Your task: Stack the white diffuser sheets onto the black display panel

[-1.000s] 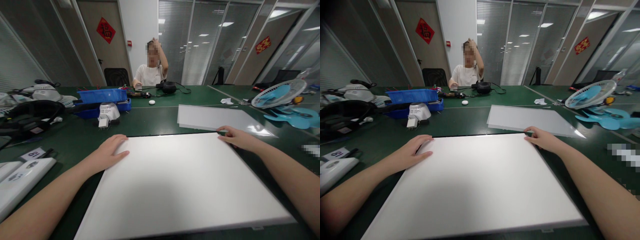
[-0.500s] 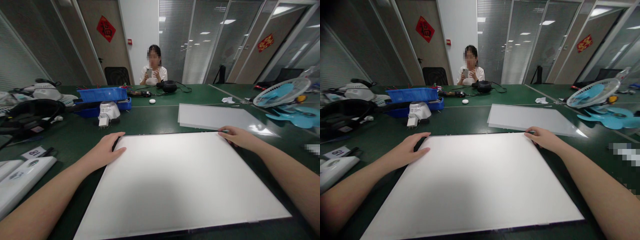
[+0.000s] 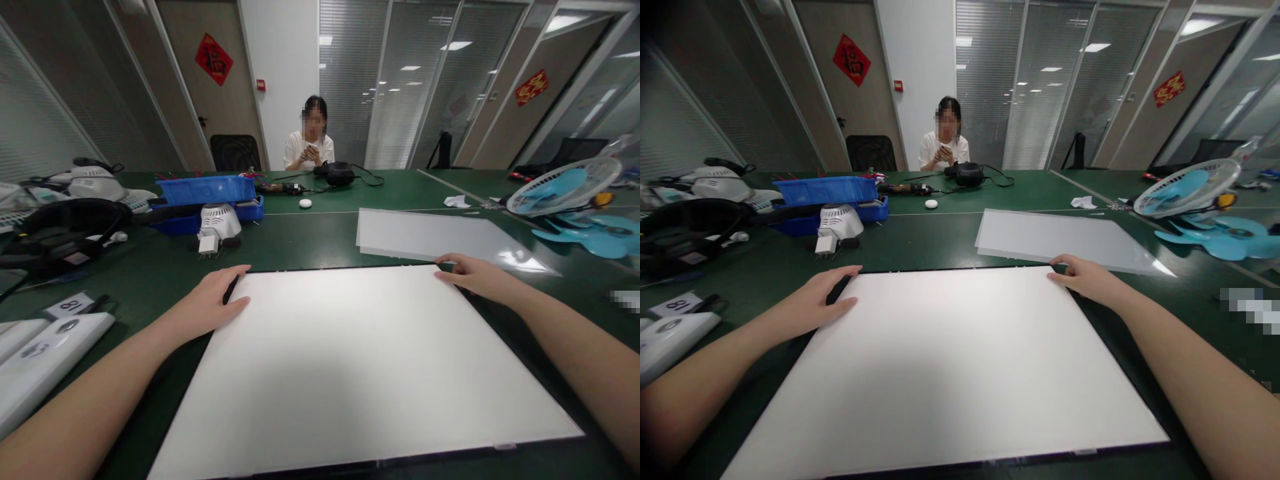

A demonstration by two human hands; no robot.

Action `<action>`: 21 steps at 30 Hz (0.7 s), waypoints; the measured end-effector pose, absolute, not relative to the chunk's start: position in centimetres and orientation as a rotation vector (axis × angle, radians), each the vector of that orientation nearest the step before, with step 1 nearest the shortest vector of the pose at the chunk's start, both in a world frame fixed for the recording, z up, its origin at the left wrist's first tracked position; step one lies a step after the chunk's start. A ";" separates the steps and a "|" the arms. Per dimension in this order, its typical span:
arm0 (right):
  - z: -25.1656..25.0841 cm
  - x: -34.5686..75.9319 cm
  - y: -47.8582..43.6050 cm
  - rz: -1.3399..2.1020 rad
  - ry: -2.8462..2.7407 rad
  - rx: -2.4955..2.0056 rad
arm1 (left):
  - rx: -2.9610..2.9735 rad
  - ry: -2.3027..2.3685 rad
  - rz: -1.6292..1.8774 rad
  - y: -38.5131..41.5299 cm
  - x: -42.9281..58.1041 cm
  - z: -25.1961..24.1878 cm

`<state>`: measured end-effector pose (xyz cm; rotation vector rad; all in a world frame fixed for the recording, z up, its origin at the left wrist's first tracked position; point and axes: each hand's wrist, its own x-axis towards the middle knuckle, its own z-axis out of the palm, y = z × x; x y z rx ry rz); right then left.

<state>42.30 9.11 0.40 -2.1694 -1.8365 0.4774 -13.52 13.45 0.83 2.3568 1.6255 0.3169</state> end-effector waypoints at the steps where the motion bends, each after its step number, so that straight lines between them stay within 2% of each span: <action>1: 0.4 42.3 9.1 0.478 -1.840 -2.172 | 2.355 1.623 0.320 13.5 -13.6 0.8; 21: 0.6 42.1 8.9 0.470 -1.854 -2.163 | 2.468 1.552 0.349 14.4 -14.4 -0.8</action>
